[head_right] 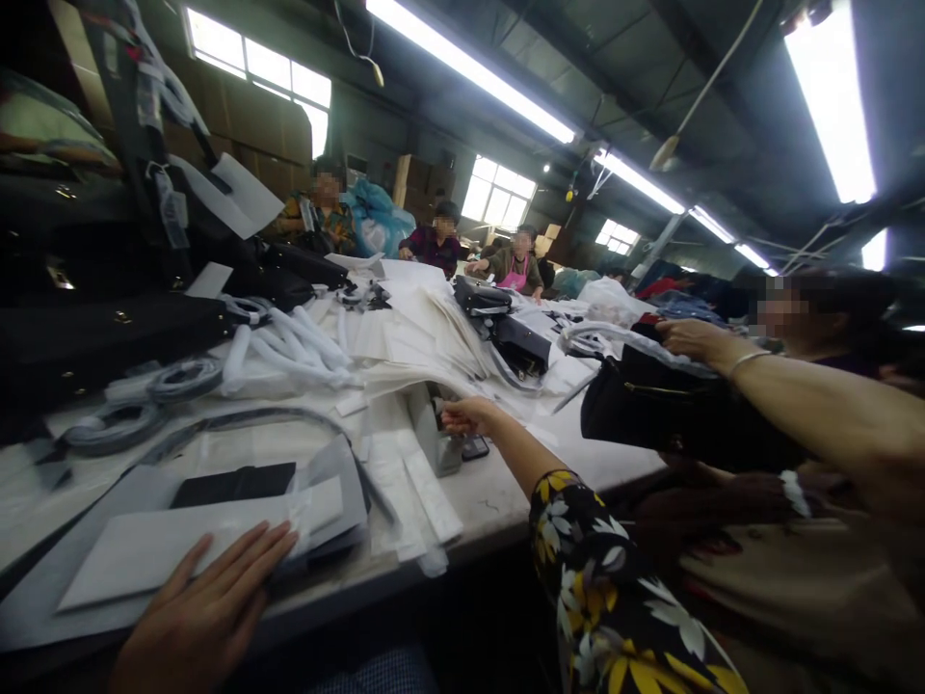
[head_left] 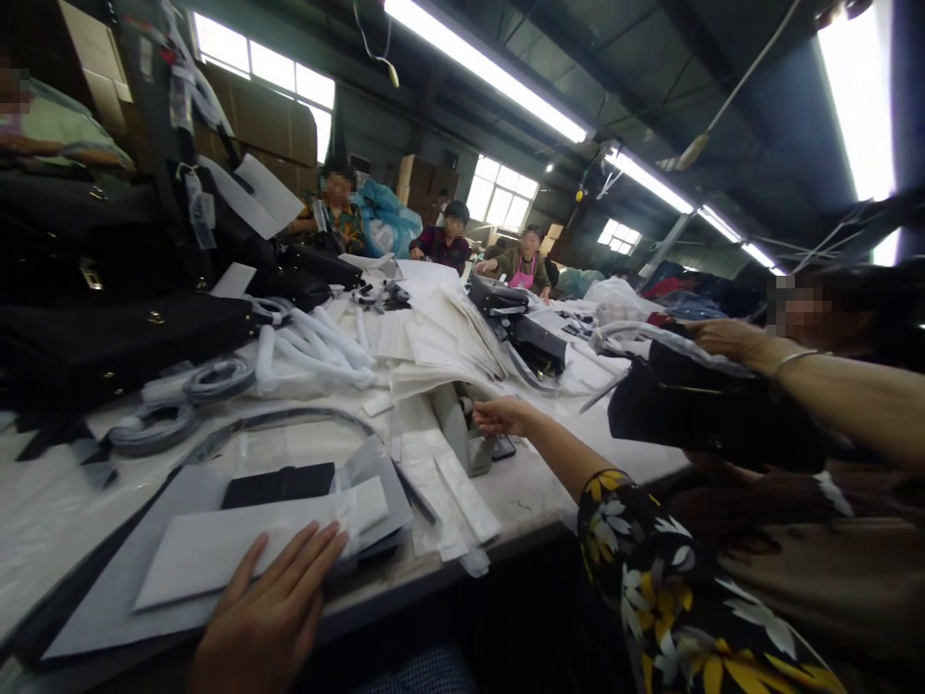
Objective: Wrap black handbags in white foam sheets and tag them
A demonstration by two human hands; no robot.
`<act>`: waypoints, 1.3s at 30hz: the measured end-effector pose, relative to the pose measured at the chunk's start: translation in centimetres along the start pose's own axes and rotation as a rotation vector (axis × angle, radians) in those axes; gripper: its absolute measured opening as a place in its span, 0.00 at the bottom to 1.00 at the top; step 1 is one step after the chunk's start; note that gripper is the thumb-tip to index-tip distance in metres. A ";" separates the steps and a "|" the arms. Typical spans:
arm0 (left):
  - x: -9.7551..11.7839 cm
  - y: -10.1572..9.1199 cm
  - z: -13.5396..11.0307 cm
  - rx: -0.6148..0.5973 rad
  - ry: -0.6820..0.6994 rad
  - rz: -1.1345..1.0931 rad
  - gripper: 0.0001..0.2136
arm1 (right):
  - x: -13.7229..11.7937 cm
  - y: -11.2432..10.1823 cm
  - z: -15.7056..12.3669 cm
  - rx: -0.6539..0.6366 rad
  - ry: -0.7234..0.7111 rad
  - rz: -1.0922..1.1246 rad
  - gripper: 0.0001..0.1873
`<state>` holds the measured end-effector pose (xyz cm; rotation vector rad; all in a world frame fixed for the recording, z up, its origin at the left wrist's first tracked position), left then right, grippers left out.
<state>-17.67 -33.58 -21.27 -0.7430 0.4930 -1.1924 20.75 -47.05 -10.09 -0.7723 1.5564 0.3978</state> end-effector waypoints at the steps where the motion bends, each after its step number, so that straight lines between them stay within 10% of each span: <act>1: 0.0 0.0 -0.1 -0.006 -0.004 0.002 0.25 | -0.2 -0.2 -0.6 0.014 -0.005 0.007 0.11; 11: 0.1 0.1 -0.2 -0.027 -0.039 -0.023 0.26 | 4.2 -0.8 -10.7 0.174 -0.079 0.058 0.17; 24: 0.1 0.0 -0.2 -0.051 -0.050 -0.050 0.26 | 10.0 -0.9 -11.2 0.278 -0.316 -0.169 0.19; 32: 0.8 -1.3 0.5 -0.100 -0.166 -0.099 0.23 | -0.8 8.3 -13.9 -0.546 -0.714 -0.519 0.10; 39: 1.3 -1.8 1.0 -0.112 -0.337 -0.179 0.22 | -3.4 18.6 -7.7 -1.103 -0.837 -0.657 0.08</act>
Point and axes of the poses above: each hand's wrist, its own z-axis towards the middle knuckle, its own y-axis out of the palm, x = y × z, the point moved 2 cm from there along z, towards the middle knuckle, and after that the axes turned 14 degrees about -y, right-handed, at the moved point
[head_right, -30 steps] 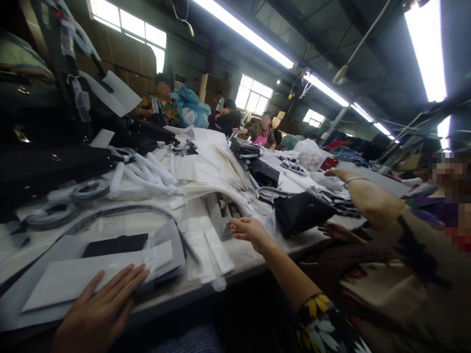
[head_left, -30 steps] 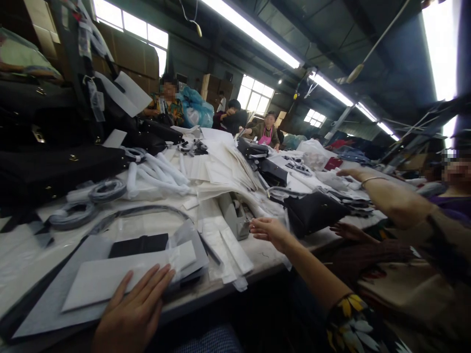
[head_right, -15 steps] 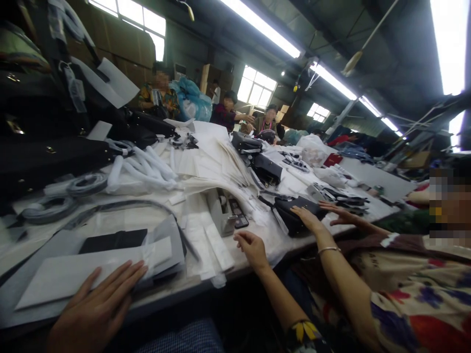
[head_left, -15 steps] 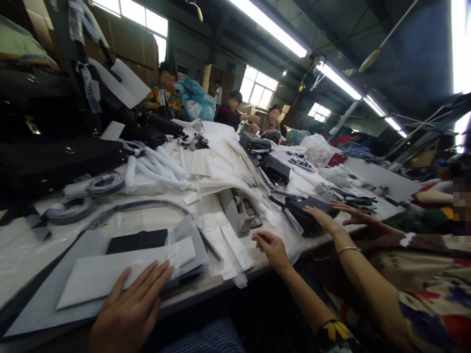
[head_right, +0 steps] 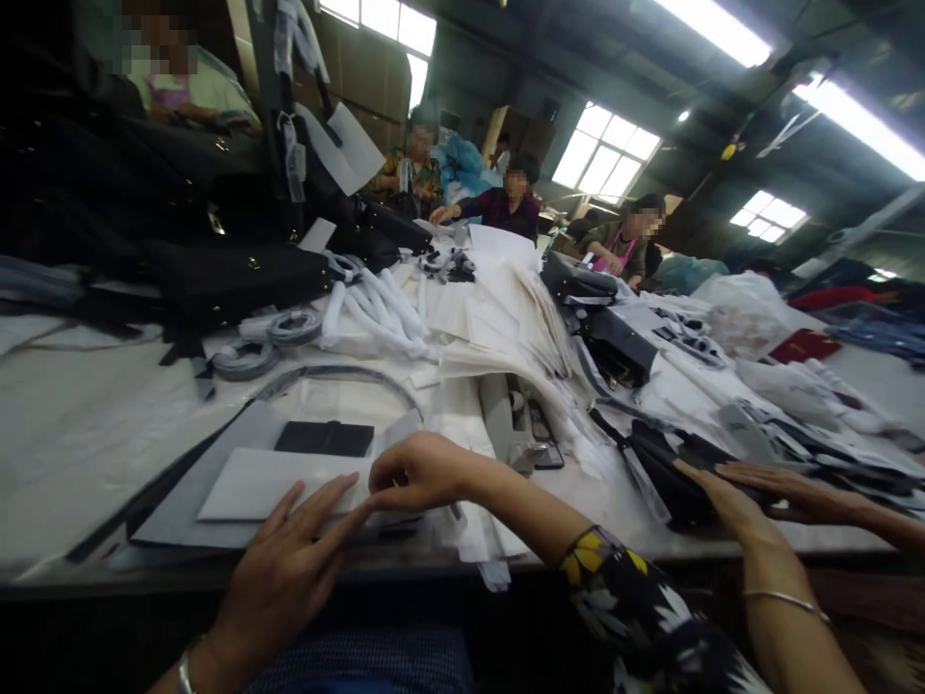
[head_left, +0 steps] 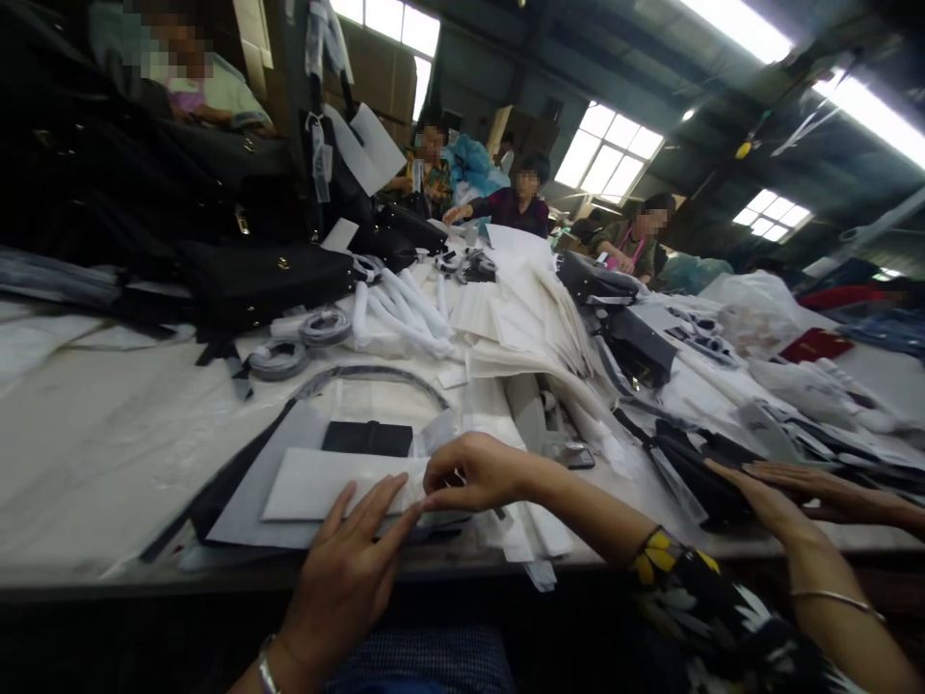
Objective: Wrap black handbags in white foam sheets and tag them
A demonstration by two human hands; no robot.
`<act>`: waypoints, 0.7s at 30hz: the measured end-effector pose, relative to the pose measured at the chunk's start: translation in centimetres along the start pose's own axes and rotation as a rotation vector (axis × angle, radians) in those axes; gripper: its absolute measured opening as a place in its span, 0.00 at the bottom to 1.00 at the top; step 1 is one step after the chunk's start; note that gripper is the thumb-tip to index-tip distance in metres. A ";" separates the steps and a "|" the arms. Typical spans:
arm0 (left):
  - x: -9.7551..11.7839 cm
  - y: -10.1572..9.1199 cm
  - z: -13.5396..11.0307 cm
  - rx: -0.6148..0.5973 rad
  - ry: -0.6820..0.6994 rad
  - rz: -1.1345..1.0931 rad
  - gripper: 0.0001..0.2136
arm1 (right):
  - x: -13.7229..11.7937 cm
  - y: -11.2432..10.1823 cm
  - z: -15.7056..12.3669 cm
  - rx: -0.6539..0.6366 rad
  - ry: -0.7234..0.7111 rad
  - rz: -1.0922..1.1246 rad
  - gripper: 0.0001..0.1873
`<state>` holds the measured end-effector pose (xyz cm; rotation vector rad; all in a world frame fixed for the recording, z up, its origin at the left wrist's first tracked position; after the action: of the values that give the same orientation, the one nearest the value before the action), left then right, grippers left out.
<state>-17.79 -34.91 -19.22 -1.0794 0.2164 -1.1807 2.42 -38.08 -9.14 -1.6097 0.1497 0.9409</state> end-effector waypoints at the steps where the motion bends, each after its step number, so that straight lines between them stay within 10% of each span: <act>1: -0.1 0.0 0.0 0.004 -0.004 -0.006 0.22 | 0.9 0.0 1.2 -0.055 -0.014 -0.046 0.06; 8: -0.5 0.7 -0.5 -0.004 -0.040 -0.118 0.19 | 4.7 0.1 6.6 -0.287 0.037 -0.296 0.06; 12: -0.5 0.9 -0.6 -0.043 -0.051 -0.134 0.19 | 5.6 -0.9 7.1 -0.337 0.057 -0.011 0.08; 17: -0.7 1.2 -0.7 -0.061 -0.056 -0.132 0.19 | 6.2 -3.2 4.5 -0.097 0.148 0.444 0.12; 21: -0.9 1.8 -1.0 -0.049 -0.053 -0.147 0.20 | 3.3 -2.8 1.8 0.342 0.151 1.164 0.21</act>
<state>-17.69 -34.77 -21.45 -1.1841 0.1269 -1.2816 5.36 -34.42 -9.07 -1.1930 1.3797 1.5291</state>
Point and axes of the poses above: each hand's wrist, its own z-axis towards the middle knuckle, its own y-axis out of the palm, x = y × z, the point moved 2 cm from there along z, towards the middle knuckle, and after that the axes turned 14 degrees about -y, right-handed, at the moved point
